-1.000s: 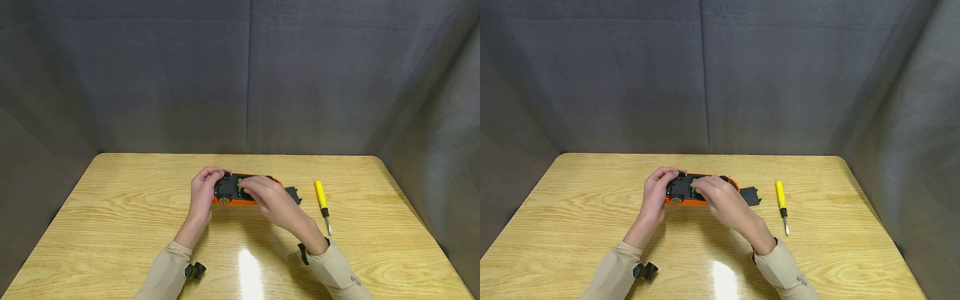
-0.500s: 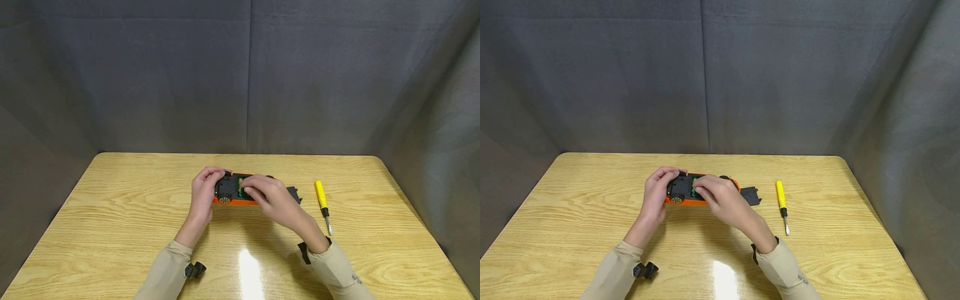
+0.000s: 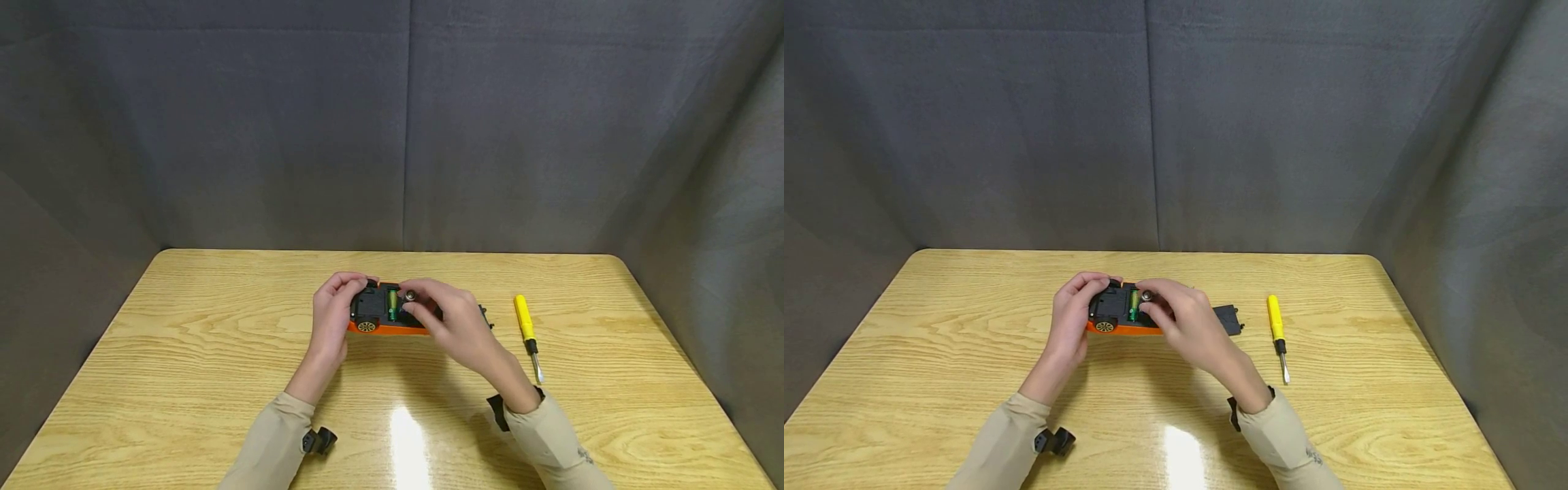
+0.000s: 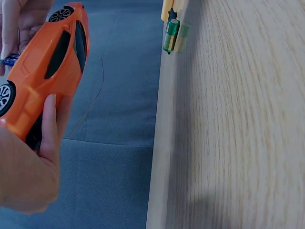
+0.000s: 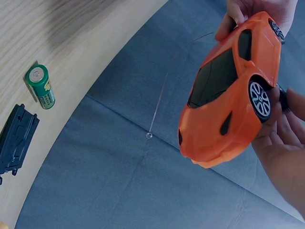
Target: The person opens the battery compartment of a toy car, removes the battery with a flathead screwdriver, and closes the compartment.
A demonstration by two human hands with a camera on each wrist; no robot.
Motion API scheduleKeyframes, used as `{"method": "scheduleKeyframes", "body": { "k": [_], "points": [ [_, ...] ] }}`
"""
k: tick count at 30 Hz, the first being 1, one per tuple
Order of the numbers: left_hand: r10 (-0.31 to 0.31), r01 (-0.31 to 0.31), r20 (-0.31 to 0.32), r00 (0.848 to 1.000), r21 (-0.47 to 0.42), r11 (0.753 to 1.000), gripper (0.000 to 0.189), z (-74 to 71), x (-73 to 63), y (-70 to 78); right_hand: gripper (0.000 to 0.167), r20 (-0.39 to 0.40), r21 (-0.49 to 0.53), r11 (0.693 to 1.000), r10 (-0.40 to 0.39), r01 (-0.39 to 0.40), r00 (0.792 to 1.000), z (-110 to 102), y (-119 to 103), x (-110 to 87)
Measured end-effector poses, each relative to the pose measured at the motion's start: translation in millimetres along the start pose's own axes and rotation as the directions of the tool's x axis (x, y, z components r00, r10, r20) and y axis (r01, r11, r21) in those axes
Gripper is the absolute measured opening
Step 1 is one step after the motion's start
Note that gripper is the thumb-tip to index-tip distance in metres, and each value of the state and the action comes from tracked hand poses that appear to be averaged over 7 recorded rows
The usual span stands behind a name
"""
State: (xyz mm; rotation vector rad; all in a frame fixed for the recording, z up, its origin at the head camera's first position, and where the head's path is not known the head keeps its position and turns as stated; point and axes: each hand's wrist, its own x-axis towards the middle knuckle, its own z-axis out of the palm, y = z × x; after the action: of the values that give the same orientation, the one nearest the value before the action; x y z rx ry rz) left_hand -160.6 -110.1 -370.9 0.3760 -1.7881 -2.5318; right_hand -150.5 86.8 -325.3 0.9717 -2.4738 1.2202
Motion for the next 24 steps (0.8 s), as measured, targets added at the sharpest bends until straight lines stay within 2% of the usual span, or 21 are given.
{"method": "scheduleKeyframes", "body": {
  "k": [8,14,24],
  "points": [
    [0.001,-0.001,-0.006,1.0,-0.005,1.0,0.01,0.9,-0.4,1.3,0.022,-0.099,0.031,0.999,-0.028,0.032,0.995,-3,4,-0.1],
    [0.006,-0.006,-0.005,1.0,-0.006,1.0,0.01,0.1,-0.5,1.4,0.021,-0.114,0.064,0.998,0.007,0.0,0.993,-8,5,0.8],
    [0.009,-0.009,-0.003,1.0,-0.002,1.0,0.011,-0.7,-0.1,1.3,0.024,-0.12,0.185,0.982,0.068,-0.045,0.99,-14,7,0.0]
  ]
}}
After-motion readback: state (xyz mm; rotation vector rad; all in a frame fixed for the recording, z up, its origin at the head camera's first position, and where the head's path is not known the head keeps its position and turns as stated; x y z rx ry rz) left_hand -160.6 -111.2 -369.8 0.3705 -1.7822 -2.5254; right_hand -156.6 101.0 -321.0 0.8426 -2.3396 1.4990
